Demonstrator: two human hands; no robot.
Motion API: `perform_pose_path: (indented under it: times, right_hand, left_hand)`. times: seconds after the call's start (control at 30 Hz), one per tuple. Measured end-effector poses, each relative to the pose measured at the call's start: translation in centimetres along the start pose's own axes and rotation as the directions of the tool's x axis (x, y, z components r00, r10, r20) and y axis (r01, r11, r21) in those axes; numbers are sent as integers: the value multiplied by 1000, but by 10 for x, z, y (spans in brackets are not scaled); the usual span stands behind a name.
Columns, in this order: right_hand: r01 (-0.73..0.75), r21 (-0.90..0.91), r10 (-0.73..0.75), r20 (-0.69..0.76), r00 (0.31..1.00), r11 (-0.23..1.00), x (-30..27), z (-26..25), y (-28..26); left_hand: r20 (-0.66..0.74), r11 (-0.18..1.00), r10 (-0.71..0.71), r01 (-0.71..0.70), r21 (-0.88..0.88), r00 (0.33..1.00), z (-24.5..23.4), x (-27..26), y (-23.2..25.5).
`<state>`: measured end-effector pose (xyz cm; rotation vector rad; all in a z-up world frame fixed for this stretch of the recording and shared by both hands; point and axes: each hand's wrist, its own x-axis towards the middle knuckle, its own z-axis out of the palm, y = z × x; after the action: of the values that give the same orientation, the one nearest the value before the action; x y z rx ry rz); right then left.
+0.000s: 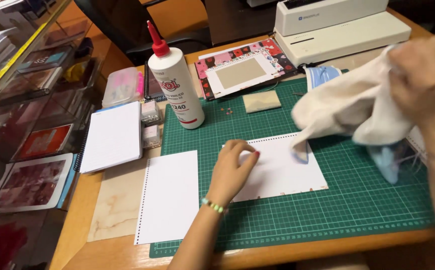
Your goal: Assemble a notebook by cleaning the cover, aligning the pages, and trimming excess thread with scissors
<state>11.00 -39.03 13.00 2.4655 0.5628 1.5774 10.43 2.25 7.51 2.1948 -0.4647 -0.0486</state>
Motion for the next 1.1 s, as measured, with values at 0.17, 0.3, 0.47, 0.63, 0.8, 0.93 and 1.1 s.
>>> perform_pose_path:
  times: [0.17, 0.3, 0.47, 0.63, 0.8, 0.93, 1.1]
  right_hand:
    - [93, -234, -104, -34, 994, 968, 45, -37, -34]
    - [251, 124, -272, 201, 941, 960, 49, -3, -86]
    - [74, 392, -274, 481, 833, 917, -46, 67, -119]
    - [-347, 375, -16, 699, 715, 859, -82, 72, -134]
    - [-512, 357, 222, 607, 763, 781, -78, 63, -151]
    - [-537, 359, 253, 598, 760, 764, -80, 63, -152]
    - [-592, 323, 292, 637, 713, 739, -81, 64, -152]
  left_hand:
    - [-68, 999, 0, -2, -36, 998, 1, -29, -30]
    - [4, 983, -133, 132, -129, 991, 5, -42, -33]
    - [14, 978, -86, 87, -188, 996, 8, -44, -35]
    - [-26, 949, -116, 104, -297, 993, 11, -33, -43]
    - [-107, 601, -329, 120, -790, 938, 17, -17, -59]
    - [-22, 595, -449, 281, -753, 893, 3, -11, -45]
    - [-19, 258, -601, 171, -951, 799, -3, 7, -71]
